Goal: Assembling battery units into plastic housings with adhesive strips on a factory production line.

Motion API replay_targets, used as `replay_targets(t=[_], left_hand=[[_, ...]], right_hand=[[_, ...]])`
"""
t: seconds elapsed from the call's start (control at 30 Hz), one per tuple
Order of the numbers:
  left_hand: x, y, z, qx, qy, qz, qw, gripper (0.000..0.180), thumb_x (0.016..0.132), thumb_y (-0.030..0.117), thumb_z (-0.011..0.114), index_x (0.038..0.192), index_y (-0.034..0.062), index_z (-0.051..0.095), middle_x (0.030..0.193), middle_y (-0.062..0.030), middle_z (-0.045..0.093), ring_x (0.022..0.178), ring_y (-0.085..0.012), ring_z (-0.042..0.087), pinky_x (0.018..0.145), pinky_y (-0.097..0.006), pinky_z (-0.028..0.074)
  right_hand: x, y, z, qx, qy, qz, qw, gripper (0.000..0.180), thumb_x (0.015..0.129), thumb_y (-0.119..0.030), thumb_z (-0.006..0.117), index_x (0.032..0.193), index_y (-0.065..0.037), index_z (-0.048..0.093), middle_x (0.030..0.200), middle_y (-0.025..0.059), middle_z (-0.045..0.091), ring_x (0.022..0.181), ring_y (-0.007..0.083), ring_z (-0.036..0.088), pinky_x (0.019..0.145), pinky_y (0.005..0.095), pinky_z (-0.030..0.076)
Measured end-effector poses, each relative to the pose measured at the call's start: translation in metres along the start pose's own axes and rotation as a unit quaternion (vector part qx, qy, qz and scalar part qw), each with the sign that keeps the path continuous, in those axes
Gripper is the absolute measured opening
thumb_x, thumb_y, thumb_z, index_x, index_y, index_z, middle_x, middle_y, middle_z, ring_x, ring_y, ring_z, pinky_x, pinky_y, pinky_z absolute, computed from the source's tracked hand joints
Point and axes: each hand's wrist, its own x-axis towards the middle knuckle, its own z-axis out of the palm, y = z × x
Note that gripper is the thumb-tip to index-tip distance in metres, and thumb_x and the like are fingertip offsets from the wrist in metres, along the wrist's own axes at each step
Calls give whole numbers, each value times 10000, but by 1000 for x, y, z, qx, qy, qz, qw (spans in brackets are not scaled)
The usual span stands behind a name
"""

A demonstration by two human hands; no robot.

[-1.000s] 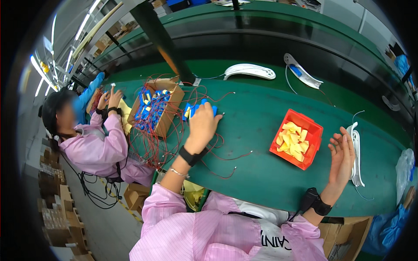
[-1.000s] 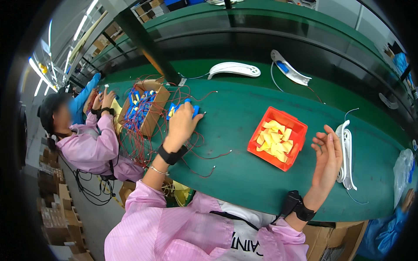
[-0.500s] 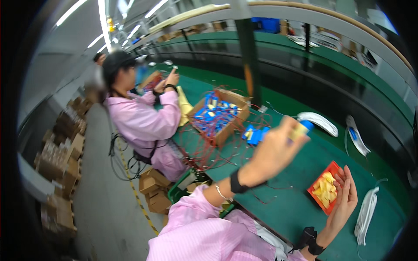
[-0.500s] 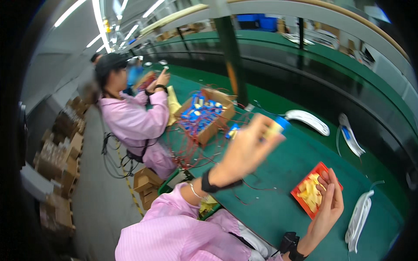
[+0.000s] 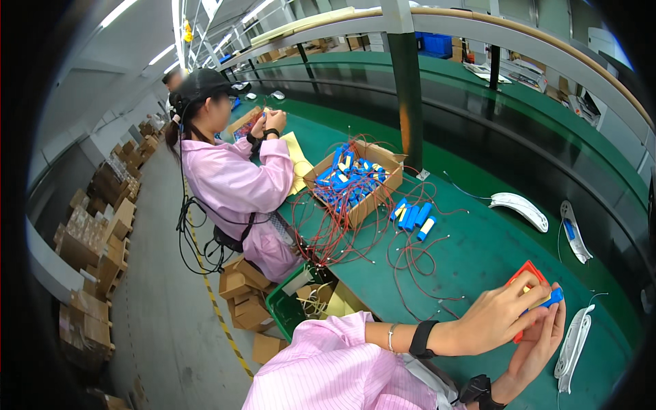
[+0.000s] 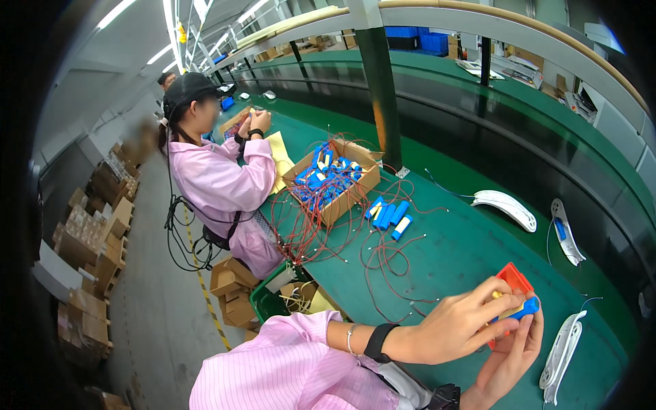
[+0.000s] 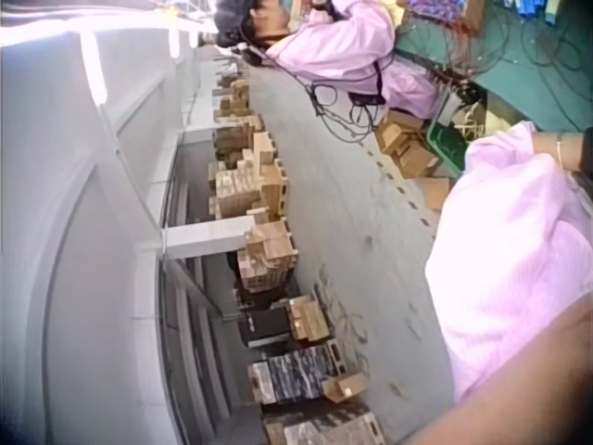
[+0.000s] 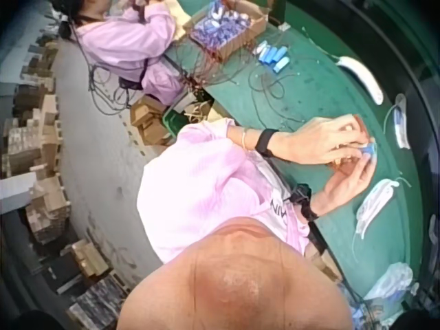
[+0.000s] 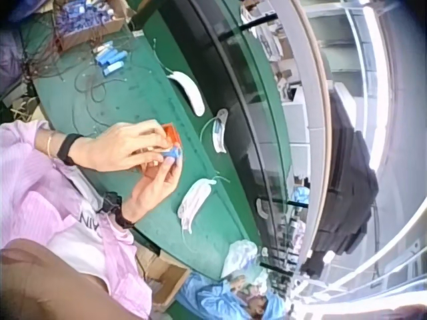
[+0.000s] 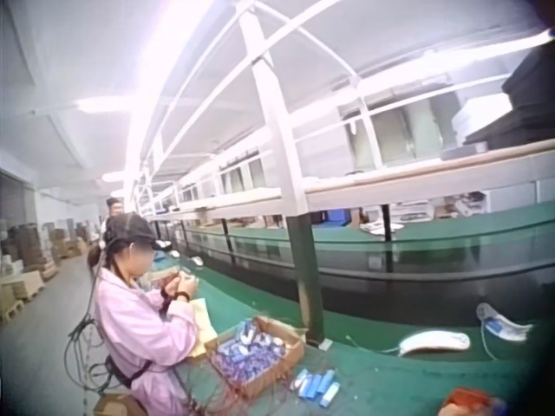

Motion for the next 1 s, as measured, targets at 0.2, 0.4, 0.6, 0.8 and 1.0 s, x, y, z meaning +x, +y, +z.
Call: replay_targets(t=[0.2, 0.4, 0.6, 0.8, 1.0], left_hand=[[7, -4, -9, 26, 35, 11, 999, 143, 880, 165, 643, 956, 44, 653, 873, -74, 591, 781, -213, 606, 584, -297, 497], [10, -9, 0, -43, -17, -35, 998, 123, 853, 138, 677, 901, 24, 677, 821, -83, 646, 741, -186, 630, 616, -287, 507], [19, -17, 21, -161, -35, -162, 973, 128, 870, 46, 664, 968, -34, 681, 891, -63, 691, 796, -94, 638, 665, -233, 535], [31, -11, 54, -94, -89, -115, 985, 121, 838, 44, 691, 932, -30, 678, 876, -56, 686, 786, -88, 620, 649, -231, 509], [31, 8, 70, -84, -115, -186, 972, 102, 834, 18, 664, 888, -54, 616, 785, -64, 641, 714, -109, 629, 611, -234, 509]], right_hand=[[-8, 1, -13, -50, -49, 34, 997, 326, 975, -167, 530, 1213, 55, 516, 1115, 119, 599, 958, 164, 627, 732, 317, 600], [-14, 1, -22, -104, 43, 19, 994, 315, 965, -157, 555, 1192, 61, 556, 1120, 117, 610, 948, 153, 624, 698, 288, 596], [-4, 0, -38, -114, 41, -8, 993, 263, 931, -43, 583, 1155, 95, 596, 1110, 76, 557, 994, 127, 558, 830, 241, 491], [-6, -22, -61, -146, 69, -44, 986, 281, 902, -16, 616, 1173, 58, 617, 1101, 94, 577, 988, 139, 569, 809, 228, 481], [-14, -29, -74, -230, 75, -106, 965, 280, 909, -34, 617, 1178, 46, 614, 1029, 58, 555, 897, 103, 583, 726, 237, 525]])
